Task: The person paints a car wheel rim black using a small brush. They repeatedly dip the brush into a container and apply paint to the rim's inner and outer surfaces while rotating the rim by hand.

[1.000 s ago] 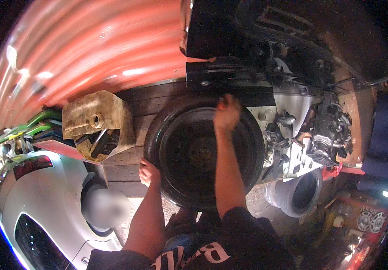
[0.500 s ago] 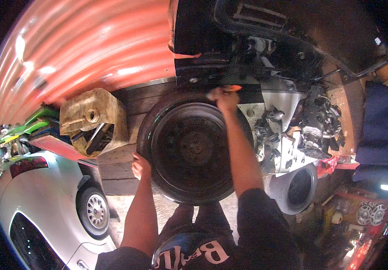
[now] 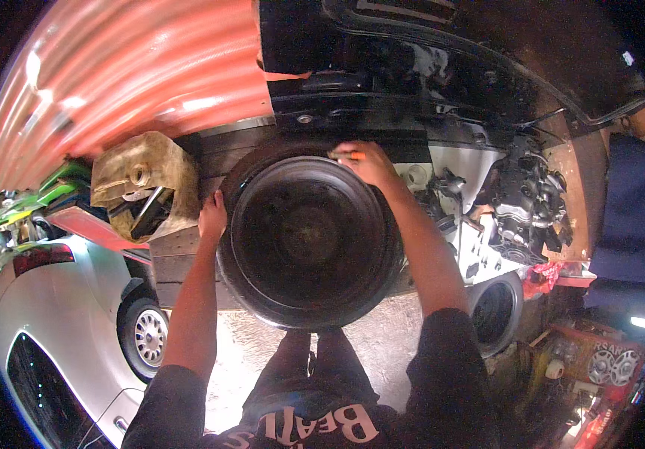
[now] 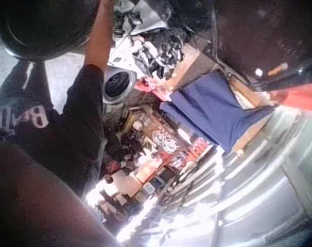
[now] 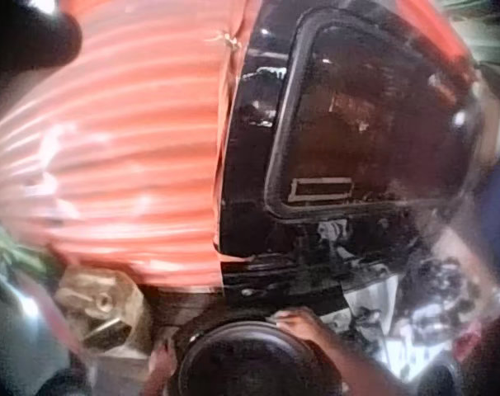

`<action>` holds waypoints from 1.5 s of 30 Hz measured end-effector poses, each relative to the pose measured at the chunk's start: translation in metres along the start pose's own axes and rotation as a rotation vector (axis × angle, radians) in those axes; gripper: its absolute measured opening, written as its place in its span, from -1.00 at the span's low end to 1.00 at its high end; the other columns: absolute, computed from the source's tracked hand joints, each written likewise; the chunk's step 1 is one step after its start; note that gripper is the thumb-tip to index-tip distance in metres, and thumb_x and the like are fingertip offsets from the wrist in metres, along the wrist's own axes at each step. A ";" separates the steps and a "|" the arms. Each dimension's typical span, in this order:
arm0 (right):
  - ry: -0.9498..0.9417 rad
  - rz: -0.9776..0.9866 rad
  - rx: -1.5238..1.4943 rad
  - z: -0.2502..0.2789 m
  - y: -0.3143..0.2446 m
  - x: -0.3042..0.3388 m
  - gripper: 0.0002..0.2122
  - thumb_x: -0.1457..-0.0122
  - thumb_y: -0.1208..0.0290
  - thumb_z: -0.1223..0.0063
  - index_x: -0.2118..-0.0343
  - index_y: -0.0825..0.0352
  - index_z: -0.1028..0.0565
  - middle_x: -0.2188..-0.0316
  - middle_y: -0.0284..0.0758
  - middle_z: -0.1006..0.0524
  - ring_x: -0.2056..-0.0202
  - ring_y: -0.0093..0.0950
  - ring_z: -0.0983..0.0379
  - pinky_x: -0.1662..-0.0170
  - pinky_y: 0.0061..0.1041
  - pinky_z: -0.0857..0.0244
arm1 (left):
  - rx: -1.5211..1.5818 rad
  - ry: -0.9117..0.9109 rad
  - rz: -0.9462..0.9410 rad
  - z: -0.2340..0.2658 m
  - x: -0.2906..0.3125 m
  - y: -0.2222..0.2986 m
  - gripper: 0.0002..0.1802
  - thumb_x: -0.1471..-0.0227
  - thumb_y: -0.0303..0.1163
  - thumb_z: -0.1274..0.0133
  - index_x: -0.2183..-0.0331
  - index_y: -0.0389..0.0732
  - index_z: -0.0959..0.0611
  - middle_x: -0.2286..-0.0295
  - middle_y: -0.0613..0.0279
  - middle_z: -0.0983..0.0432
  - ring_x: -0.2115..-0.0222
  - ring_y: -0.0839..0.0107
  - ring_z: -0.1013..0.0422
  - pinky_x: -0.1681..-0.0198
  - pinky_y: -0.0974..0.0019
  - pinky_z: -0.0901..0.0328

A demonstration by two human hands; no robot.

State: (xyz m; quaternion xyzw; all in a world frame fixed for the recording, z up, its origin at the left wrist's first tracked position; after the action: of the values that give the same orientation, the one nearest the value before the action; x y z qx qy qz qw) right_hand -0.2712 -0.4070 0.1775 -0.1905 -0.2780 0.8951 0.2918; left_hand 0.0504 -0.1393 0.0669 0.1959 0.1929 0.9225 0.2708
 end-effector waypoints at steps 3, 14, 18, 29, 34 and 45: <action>-0.153 -0.041 0.069 0.032 0.020 0.046 -0.77 -0.20 0.28 -0.26 0.12 0.21 -0.61 0.20 -0.24 -0.67 0.18 -0.21 -0.62 0.09 -0.30 -0.47 | -0.056 -0.007 0.041 0.004 0.007 0.015 -0.27 -0.33 0.24 0.39 -0.16 -0.08 -0.51 0.04 -0.24 -0.57 -0.01 -0.21 -0.48 -0.10 -0.16 -0.34; -0.582 -0.190 -0.079 0.069 0.085 0.119 -0.67 -0.17 0.19 -0.30 0.07 0.26 -0.60 0.20 -0.29 -0.68 0.10 -0.39 -0.60 -0.03 -0.32 -0.41 | -0.071 0.038 0.081 -0.001 0.002 0.016 -0.24 -0.30 0.30 0.40 -0.14 -0.04 -0.56 0.04 -0.22 -0.57 -0.02 -0.22 -0.47 -0.10 -0.18 -0.33; -0.289 -0.123 -0.005 0.060 0.080 0.012 -0.72 -0.21 0.27 -0.26 0.09 0.31 -0.60 0.25 -0.25 -0.69 0.16 -0.35 -0.64 0.05 -0.33 -0.47 | -0.093 0.082 0.105 0.001 0.002 0.009 -0.22 -0.30 0.30 0.39 -0.15 -0.06 -0.56 0.01 -0.23 -0.55 -0.05 -0.21 -0.44 -0.13 -0.16 -0.31; 0.118 -0.029 -0.197 0.026 0.057 0.101 -0.81 -0.31 0.41 -0.17 0.10 0.37 -0.56 0.24 -0.28 -0.66 0.22 -0.45 -0.60 0.13 -0.47 -0.43 | -0.099 0.051 0.140 0.003 -0.003 0.011 -0.26 -0.29 0.29 0.36 -0.16 0.00 -0.56 0.00 -0.22 -0.54 -0.05 -0.22 -0.44 -0.14 -0.15 -0.31; -0.227 -0.383 -0.096 0.052 0.067 0.151 -0.77 -0.29 0.27 -0.18 0.19 0.37 -0.57 0.40 -0.25 -0.65 0.35 -0.39 -0.62 0.25 -0.40 -0.42 | -0.096 0.048 0.164 0.003 0.005 0.015 -0.27 -0.30 0.29 0.36 -0.14 0.01 -0.57 0.02 -0.21 -0.56 -0.04 -0.21 -0.46 -0.13 -0.16 -0.32; 0.028 0.441 -0.030 -0.017 -0.024 0.003 -0.73 -0.16 0.40 -0.33 0.07 0.22 -0.61 0.23 -0.26 -0.65 0.24 -0.24 -0.64 0.18 -0.34 -0.53 | -0.122 0.046 0.169 0.004 0.003 0.016 -0.26 -0.28 0.32 0.36 -0.13 0.03 -0.58 0.01 -0.20 -0.56 -0.06 -0.18 -0.45 -0.15 -0.13 -0.32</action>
State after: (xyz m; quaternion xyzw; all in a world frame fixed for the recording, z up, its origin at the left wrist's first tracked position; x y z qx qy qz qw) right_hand -0.2556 -0.3825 0.1783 -0.2633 -0.2387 0.9304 0.0900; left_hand 0.0428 -0.1490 0.0782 0.1734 0.1255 0.9564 0.1989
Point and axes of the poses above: each hand's wrist, its own x-axis away from the middle knuckle, its own z-axis out of the back of the hand, y = z × x, the point moved 3 cm from there along -x, towards the middle knuckle
